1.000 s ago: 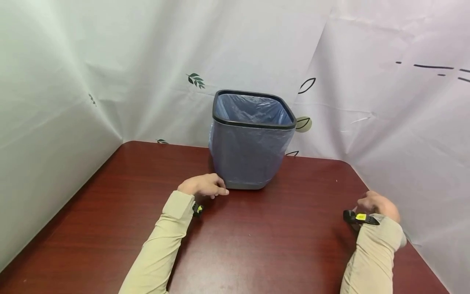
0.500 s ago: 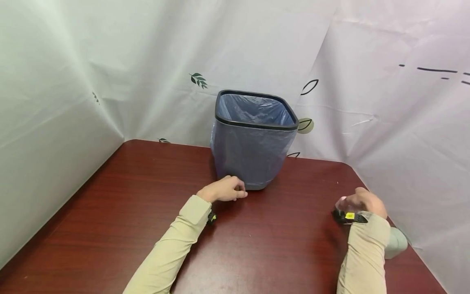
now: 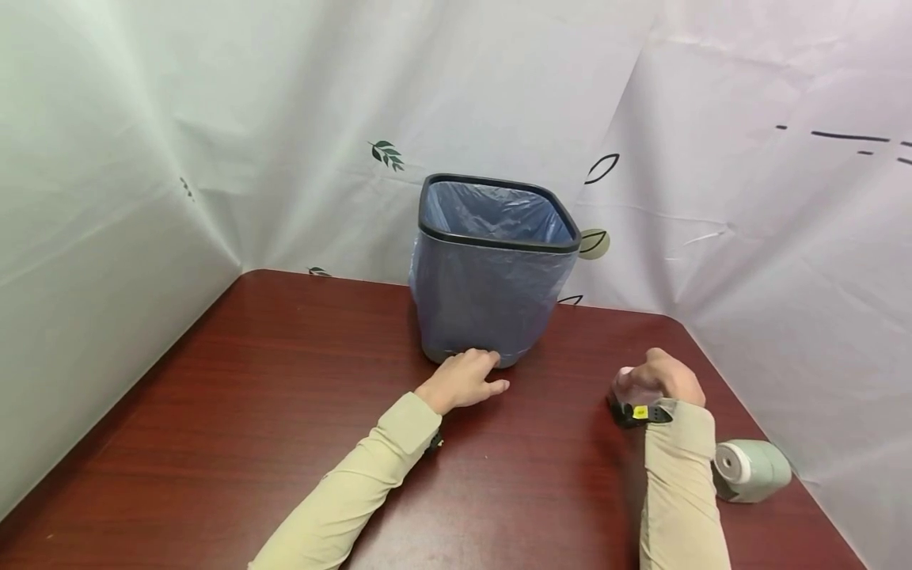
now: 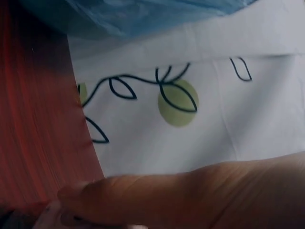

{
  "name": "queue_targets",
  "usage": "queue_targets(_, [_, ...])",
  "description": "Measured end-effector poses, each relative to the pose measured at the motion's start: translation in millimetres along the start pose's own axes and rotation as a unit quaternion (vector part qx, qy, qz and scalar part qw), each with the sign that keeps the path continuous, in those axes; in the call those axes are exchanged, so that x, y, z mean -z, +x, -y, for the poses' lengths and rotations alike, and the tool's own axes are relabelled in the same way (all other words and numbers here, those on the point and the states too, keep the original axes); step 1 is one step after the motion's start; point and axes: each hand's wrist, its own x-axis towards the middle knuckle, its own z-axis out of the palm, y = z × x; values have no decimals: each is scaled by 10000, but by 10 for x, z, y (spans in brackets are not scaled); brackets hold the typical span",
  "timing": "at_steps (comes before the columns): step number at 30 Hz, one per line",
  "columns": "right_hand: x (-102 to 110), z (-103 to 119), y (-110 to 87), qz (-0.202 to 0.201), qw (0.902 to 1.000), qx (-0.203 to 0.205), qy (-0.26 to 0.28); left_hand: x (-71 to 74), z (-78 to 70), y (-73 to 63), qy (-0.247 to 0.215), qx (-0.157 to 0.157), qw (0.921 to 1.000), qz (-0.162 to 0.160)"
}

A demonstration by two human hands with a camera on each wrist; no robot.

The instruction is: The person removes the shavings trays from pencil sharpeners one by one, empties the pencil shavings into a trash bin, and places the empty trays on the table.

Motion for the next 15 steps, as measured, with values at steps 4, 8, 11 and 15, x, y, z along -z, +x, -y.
queue_targets(4, [-51,120,7,-49,9999,90,75,-27,-60,11,-131,-18,9999,25])
queue_targets(8, [-96,230,22,-23,9998,182,66,-69,-134,23,-173,-49,9998,54])
queue_targets(11, [-114,289,32,-1,9996,288,69,-101,-203,44,-244,-49,9997,58])
queue_targets(15, [-145,351,44,16,9987,495,67,-157,-292,80,-299,-43,9995,48])
